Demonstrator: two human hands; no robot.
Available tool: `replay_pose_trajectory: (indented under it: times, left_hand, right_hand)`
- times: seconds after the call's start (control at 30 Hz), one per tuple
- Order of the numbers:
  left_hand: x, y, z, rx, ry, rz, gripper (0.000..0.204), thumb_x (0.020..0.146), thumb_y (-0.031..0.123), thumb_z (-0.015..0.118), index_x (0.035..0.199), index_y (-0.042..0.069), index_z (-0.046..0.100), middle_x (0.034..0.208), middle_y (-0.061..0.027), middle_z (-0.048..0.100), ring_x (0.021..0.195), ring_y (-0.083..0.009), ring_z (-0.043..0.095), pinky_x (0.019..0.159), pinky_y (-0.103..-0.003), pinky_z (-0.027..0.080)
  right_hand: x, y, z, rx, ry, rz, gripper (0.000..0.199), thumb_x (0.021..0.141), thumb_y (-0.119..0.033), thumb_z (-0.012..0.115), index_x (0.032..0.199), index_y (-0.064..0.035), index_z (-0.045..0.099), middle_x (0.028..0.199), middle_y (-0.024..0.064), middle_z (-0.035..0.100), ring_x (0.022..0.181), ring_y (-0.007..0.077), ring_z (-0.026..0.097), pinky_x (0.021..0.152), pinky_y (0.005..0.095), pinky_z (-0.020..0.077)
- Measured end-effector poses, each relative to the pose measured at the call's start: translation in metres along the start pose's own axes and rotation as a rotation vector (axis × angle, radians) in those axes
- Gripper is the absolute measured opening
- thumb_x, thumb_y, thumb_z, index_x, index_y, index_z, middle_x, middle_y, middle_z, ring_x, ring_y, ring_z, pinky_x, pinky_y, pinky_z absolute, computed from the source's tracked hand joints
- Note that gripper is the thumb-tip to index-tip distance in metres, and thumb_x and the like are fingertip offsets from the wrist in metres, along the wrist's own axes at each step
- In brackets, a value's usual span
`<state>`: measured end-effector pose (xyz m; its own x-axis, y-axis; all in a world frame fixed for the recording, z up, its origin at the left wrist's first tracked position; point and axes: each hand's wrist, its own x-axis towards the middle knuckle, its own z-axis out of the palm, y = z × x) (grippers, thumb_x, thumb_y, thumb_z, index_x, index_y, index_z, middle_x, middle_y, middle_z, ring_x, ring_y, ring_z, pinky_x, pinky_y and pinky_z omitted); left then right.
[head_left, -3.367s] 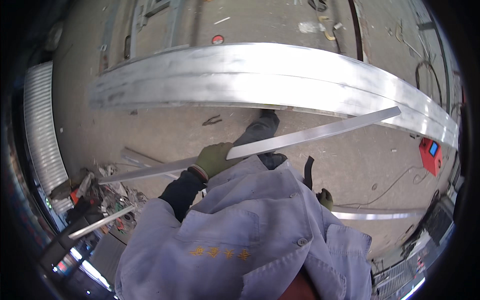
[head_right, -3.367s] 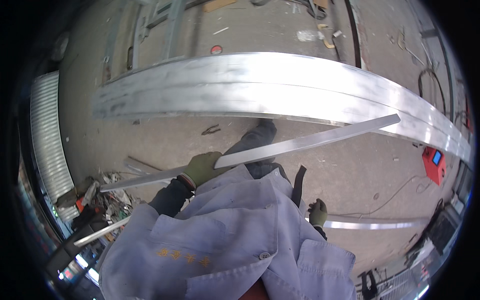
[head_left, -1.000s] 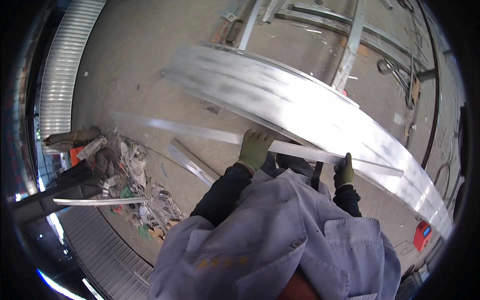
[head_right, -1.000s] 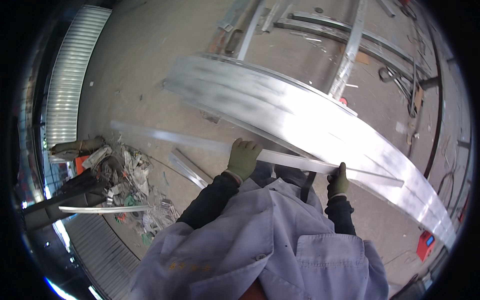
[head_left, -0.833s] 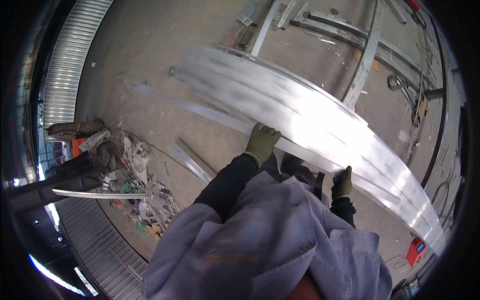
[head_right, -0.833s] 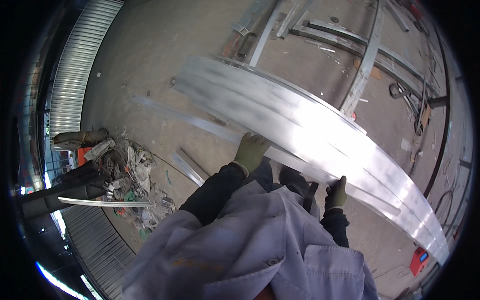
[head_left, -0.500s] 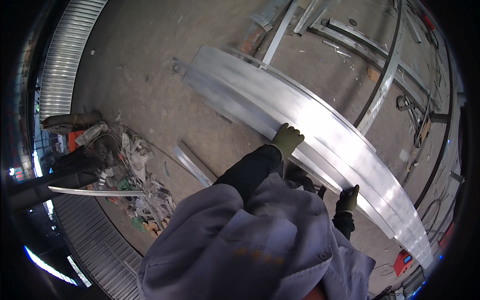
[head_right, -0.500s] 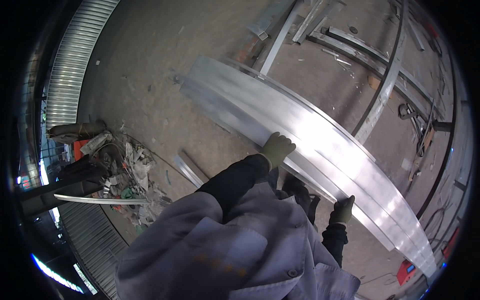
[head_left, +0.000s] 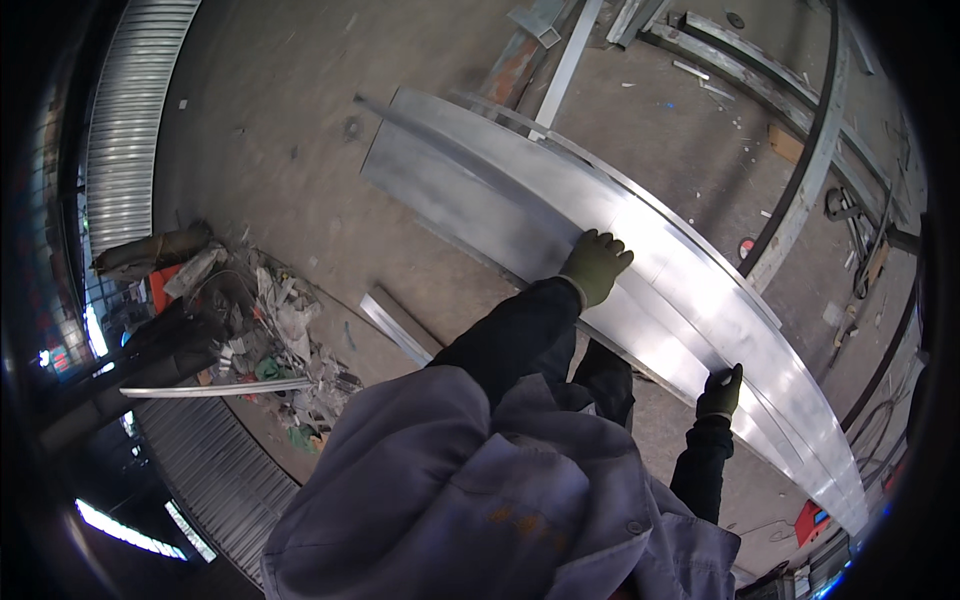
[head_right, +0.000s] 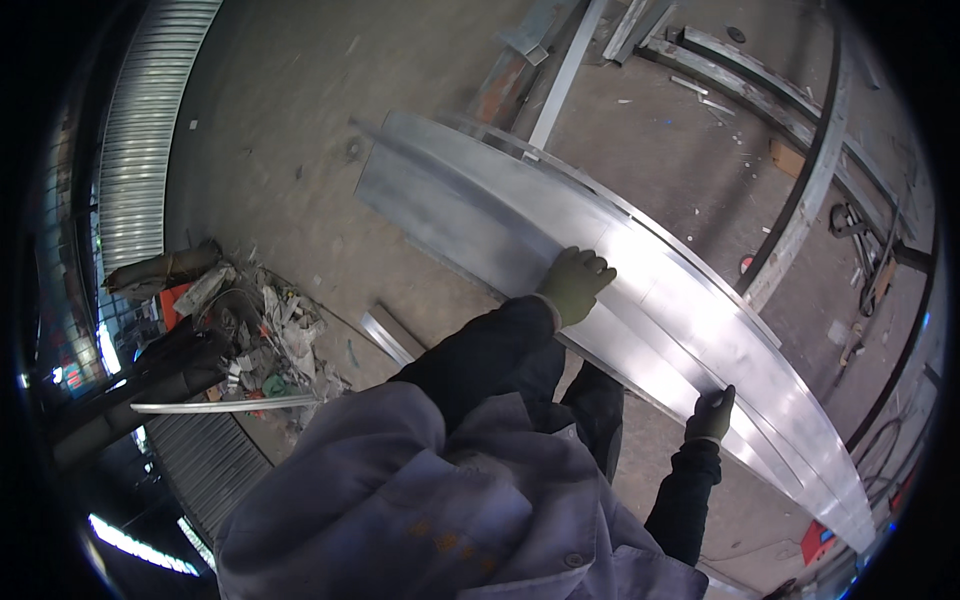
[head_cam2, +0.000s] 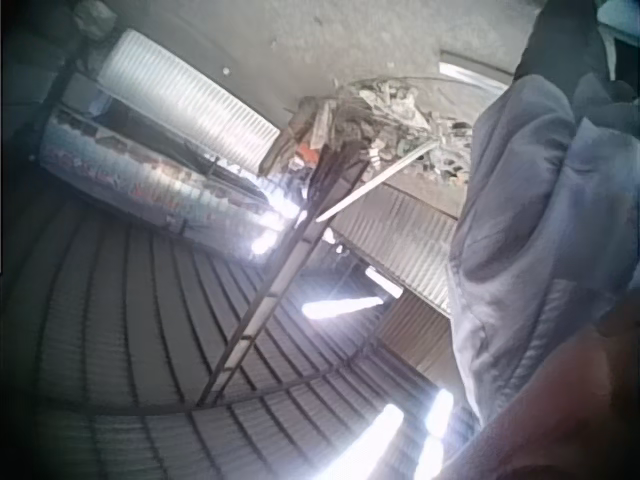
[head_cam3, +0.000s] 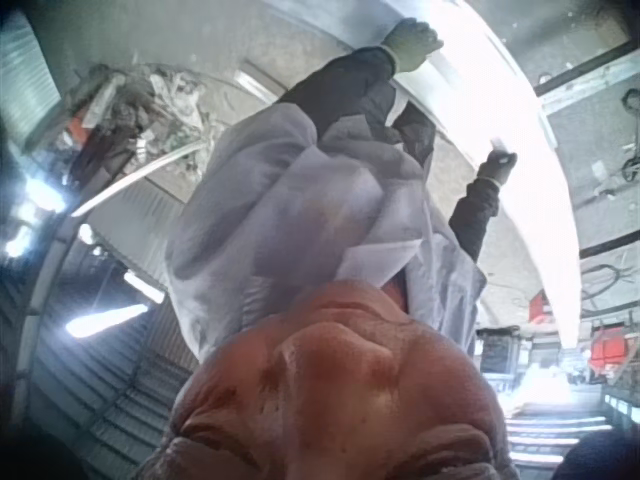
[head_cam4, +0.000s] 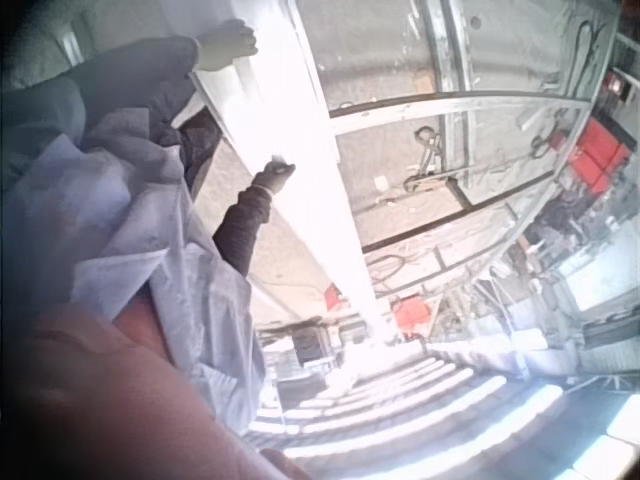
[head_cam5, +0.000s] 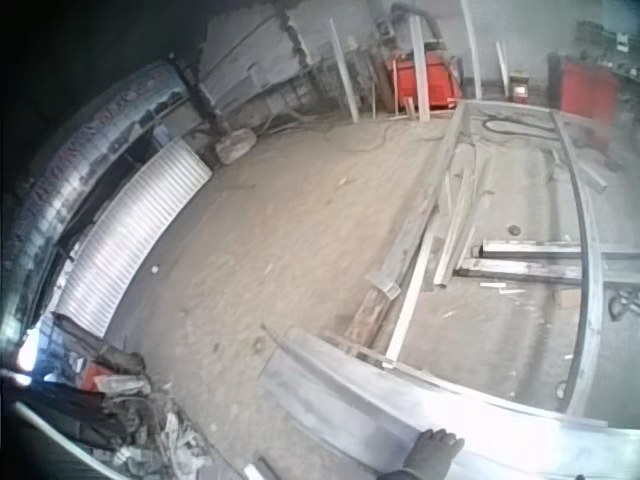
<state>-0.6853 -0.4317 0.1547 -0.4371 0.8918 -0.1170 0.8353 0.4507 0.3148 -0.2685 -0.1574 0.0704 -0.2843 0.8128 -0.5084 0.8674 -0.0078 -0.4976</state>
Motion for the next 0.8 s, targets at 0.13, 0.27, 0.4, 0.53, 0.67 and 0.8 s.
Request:
replay_pose_trajectory:
  times: [0.13,0.27,0.4,0.53,0.67,0.8]
  left_hand:
    - [-0.003,-0.058,0.003,-0.323,0.377,-0.590,0.048,0.089,0.040,0.078,0.122,0.005,0.071,0.118,-0.0170,0.072,0.114,-0.0369,0.067,0.102,-0.047,0.051]
    - [-0.017,-0.147,0.003,-0.400,0.458,-1.404,0.070,0.085,0.057,0.082,0.118,-0.004,0.071,0.119,-0.0252,0.074,0.113,-0.0434,0.070,0.099,-0.050,0.055]
    - [-0.011,-0.234,0.027,-0.976,0.410,-1.608,0.087,0.081,0.064,0.082,0.122,-0.011,0.069,0.128,-0.0296,0.072,0.122,-0.0405,0.070,0.105,-0.045,0.054]
    - [0.021,-0.248,0.039,-0.744,0.429,-1.634,0.085,0.080,0.059,0.081,0.124,-0.013,0.067,0.126,-0.0310,0.073,0.120,-0.0407,0.071,0.104,-0.044,0.055]
    - [0.031,-0.244,0.037,-0.689,0.404,-1.647,0.080,0.081,0.052,0.079,0.125,-0.013,0.062,0.124,-0.0298,0.072,0.117,-0.0437,0.070,0.103,-0.045,0.055]
    - [0.037,-0.224,0.026,-0.602,0.404,-1.687,0.079,0.080,0.053,0.079,0.124,-0.010,0.064,0.123,-0.0293,0.073,0.116,-0.0441,0.071,0.101,-0.047,0.056]
  right_hand:
    - [0.066,0.036,0.002,0.236,-0.037,-0.013,0.058,0.106,-0.016,0.067,0.158,-0.0065,0.043,0.112,0.0125,0.073,0.106,0.0225,0.070,0.092,0.0336,0.0555]
    - [0.100,0.043,0.013,0.509,-0.040,0.149,0.052,0.106,-0.004,0.062,0.155,-0.0082,0.045,0.116,0.0079,0.068,0.110,0.0180,0.066,0.094,0.0316,0.0560]
    - [0.154,0.036,0.018,0.981,-0.056,0.566,0.045,0.107,-0.036,0.066,0.144,-0.0125,0.058,0.126,0.0067,0.064,0.115,0.0219,0.065,0.096,0.0299,0.0559]
    - [0.158,0.025,0.035,0.885,0.051,0.574,0.061,0.102,-0.049,0.069,0.148,-0.0111,0.057,0.139,0.0092,0.062,0.128,0.0237,0.061,0.105,0.0341,0.0521]
    - [0.164,0.016,0.045,0.770,0.116,0.525,0.066,0.103,-0.050,0.067,0.154,-0.0108,0.053,0.148,0.0105,0.059,0.135,0.0251,0.058,0.111,0.0366,0.0501]
    - [0.172,0.017,0.036,0.780,0.162,0.527,0.066,0.102,-0.049,0.066,0.152,-0.0077,0.054,0.158,0.0115,0.053,0.146,0.0247,0.049,0.122,0.0387,0.0399]
